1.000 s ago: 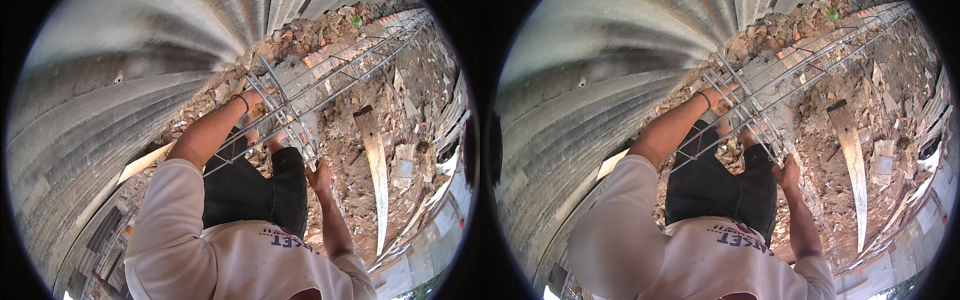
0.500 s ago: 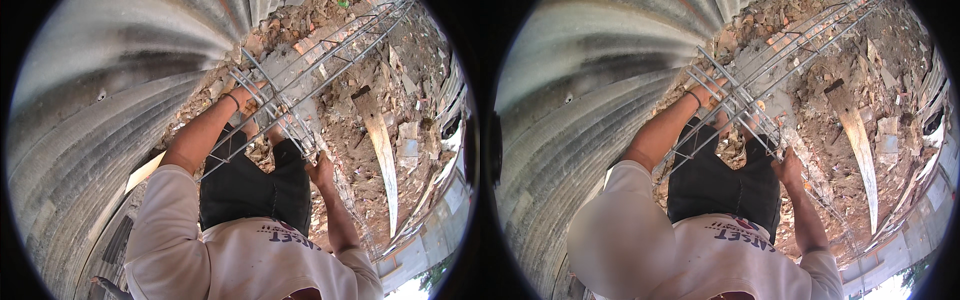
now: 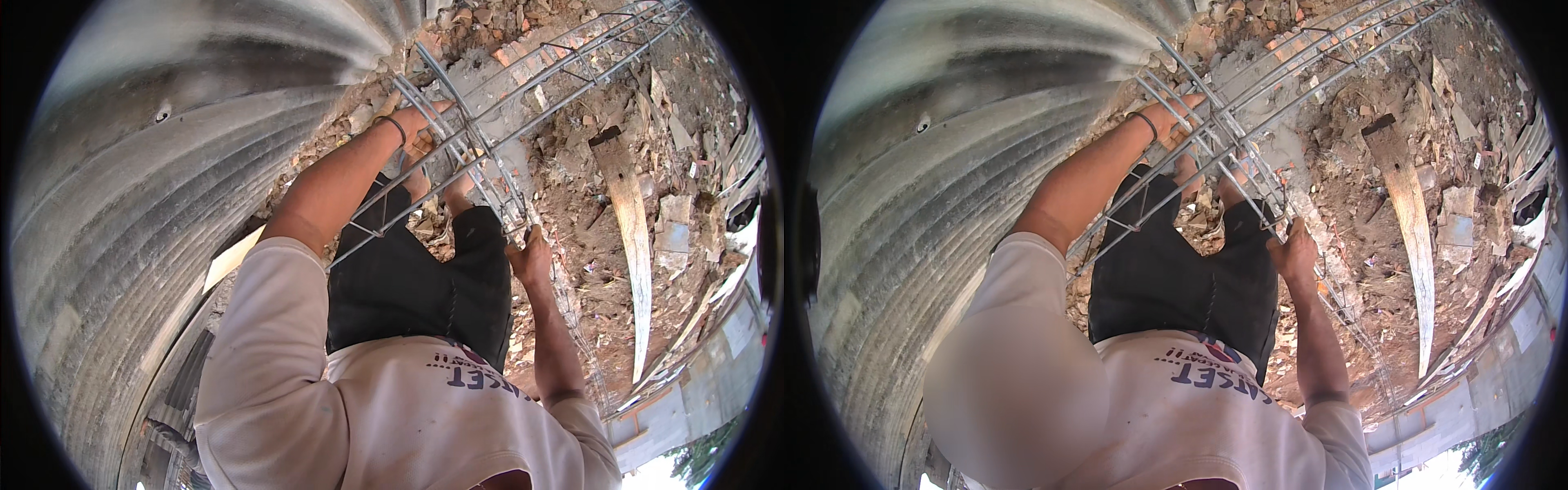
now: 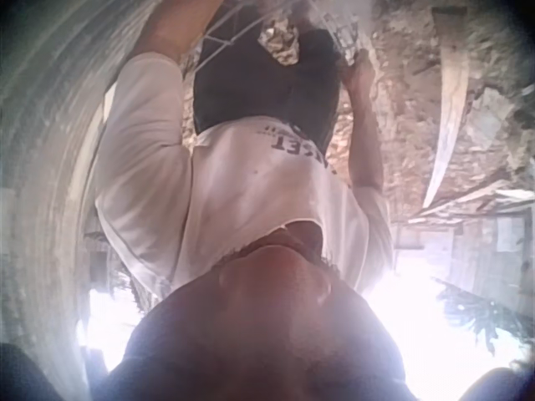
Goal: The person assembles a metal reinforcement structure for construction by positioning rebar rods and securing them with wire.
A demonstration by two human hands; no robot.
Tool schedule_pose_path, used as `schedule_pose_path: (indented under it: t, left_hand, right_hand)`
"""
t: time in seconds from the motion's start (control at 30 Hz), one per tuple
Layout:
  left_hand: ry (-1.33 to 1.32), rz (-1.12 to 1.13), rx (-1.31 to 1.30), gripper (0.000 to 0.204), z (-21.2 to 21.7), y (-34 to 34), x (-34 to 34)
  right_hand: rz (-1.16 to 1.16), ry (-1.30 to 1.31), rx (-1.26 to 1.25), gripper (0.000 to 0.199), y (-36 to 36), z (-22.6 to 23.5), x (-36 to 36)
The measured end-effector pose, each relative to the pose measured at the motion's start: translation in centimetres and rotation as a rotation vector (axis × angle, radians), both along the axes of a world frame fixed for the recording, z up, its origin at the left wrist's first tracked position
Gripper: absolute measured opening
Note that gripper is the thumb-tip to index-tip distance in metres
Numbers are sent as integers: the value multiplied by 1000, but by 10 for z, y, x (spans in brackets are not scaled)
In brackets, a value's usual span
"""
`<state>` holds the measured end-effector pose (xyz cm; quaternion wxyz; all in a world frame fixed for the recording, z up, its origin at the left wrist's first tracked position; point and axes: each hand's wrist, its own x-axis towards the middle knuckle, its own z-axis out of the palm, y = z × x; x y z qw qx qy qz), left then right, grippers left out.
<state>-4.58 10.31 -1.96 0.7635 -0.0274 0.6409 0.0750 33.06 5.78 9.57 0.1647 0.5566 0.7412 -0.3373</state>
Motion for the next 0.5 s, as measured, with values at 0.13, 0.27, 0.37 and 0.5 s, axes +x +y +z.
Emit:
schedule_pose_path:
  t: [0.13, 0.27, 0.37, 0.5]
  left_hand:
    - [-42, 3, 3, 78, 2, -1, -3]
    - [-32, -34, 45, 79, 12, 3, 0]
    - [34, -21, 107, 79, 24, 8, 7]
    - [89, -23, 202, 75, -5, -3, -7]
  right_hand:
    - [23, 88, -2, 47, 0, -8, 2]
    - [18, 59, 21, 49, -6, -9, 5]
    - [-29, -30, -13, 50, -13, -8, 3]
    - [-21, 0, -30, 51, -14, -11, -4]
